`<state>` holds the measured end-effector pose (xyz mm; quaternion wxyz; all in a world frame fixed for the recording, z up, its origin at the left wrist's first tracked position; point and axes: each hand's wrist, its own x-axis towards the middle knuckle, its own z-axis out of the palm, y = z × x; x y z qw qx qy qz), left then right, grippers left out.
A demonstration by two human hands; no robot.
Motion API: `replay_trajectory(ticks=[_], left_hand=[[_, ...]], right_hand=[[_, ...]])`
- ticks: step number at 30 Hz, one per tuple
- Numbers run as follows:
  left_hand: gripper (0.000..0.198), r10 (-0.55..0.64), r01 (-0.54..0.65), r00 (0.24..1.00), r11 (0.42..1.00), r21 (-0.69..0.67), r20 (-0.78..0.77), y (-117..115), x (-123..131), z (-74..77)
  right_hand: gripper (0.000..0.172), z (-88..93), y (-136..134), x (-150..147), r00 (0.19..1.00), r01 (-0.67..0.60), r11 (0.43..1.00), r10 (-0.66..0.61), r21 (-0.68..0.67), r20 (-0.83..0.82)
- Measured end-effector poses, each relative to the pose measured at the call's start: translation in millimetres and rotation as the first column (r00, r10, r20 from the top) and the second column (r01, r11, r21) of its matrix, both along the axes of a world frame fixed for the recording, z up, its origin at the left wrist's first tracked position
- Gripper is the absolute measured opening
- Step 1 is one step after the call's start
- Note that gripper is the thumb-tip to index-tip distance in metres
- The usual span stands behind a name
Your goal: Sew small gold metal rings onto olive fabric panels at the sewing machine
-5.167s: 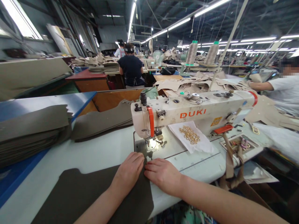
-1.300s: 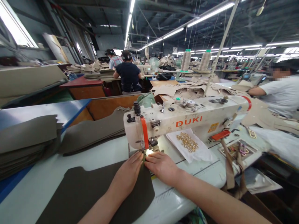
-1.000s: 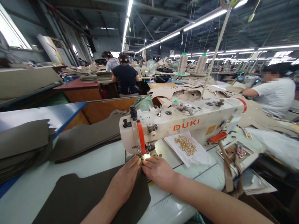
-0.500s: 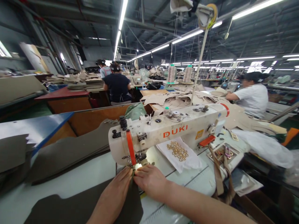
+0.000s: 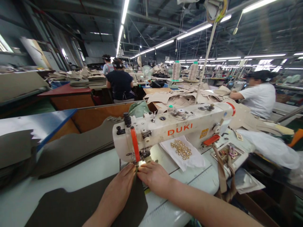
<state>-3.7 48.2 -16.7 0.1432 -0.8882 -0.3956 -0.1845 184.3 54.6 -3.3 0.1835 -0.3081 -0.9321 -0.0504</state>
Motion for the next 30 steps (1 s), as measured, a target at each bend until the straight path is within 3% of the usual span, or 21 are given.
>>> replay_trajectory(ticks=[8,16,22,26,30], left_hand=[[0.041,0.036,-0.036,0.998,0.999,0.009,0.05,-3,0,-7.6],[0.042,0.044,-0.044,0.999,0.999,0.026,-0.004,-5,4,-0.7],[0.041,0.089,-0.089,0.996,0.996,-0.007,0.013,-47,-7,-6.6],[0.036,0.202,-0.192,0.974,0.977,-0.096,0.102,-73,-10,5.7],[0.056,0.307,-0.288,0.925,0.951,-0.112,0.226,-101,-20,13.0]], right_hand=[[0.01,4.1,-3,2,1.0,-0.007,0.999,0.007,-0.035,0.01],[0.009,6.7,-1,2,1.0,-0.017,1.0,0.018,-0.021,0.022],[0.01,9.6,-32,-4,0.989,-0.131,0.991,0.132,-0.01,0.066],[0.013,3.1,-51,-7,0.991,-0.133,0.991,0.133,-0.027,0.012],[0.018,-0.7,-53,-5,0.989,-0.143,0.989,0.142,-0.041,-0.031]])
